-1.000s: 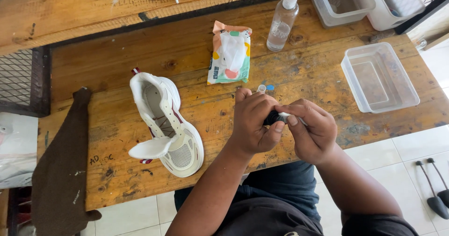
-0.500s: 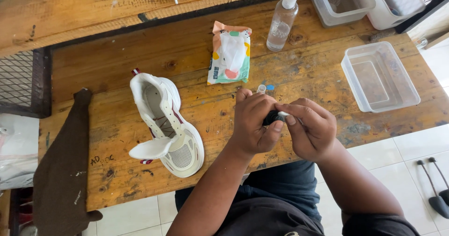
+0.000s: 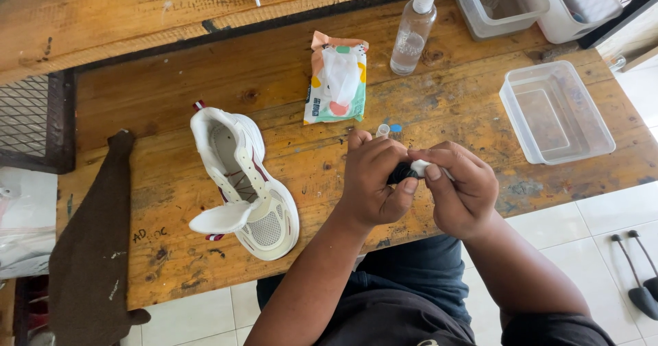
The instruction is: Cleaning a white sneaker using a cleaning solution and a cotton pad.
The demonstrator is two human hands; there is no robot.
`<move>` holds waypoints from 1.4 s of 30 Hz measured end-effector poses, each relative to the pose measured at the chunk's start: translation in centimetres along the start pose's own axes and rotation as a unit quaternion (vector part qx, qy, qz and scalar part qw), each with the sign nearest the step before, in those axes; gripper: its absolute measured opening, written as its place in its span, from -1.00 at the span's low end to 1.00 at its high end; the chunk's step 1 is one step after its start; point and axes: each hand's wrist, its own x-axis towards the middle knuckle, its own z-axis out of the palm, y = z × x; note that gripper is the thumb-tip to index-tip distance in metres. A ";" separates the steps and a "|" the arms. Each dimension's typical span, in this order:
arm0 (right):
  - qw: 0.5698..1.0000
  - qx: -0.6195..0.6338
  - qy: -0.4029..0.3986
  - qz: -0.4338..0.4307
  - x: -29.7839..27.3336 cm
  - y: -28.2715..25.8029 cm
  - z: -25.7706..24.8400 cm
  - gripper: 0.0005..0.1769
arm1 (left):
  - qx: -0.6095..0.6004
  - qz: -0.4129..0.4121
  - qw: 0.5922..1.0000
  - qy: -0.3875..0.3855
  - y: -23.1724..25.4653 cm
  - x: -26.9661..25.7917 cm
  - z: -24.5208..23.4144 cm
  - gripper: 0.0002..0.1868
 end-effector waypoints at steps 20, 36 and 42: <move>0.999 -0.002 0.038 0.009 -0.8 2.0 -1.1 -0.71 | -0.007 -0.052 0.998 -0.027 0.2 0.8 -0.6 -0.63; 0.967 0.024 0.193 0.165 -4.4 8.7 -4.1 -0.77 | 0.011 -0.109 0.994 -0.026 1.2 4.0 1.2 -0.67; 0.957 0.020 0.227 0.177 -5.0 9.5 -4.9 -0.76 | 0.061 -0.118 0.991 -0.022 -2.5 2.9 4.9 -0.64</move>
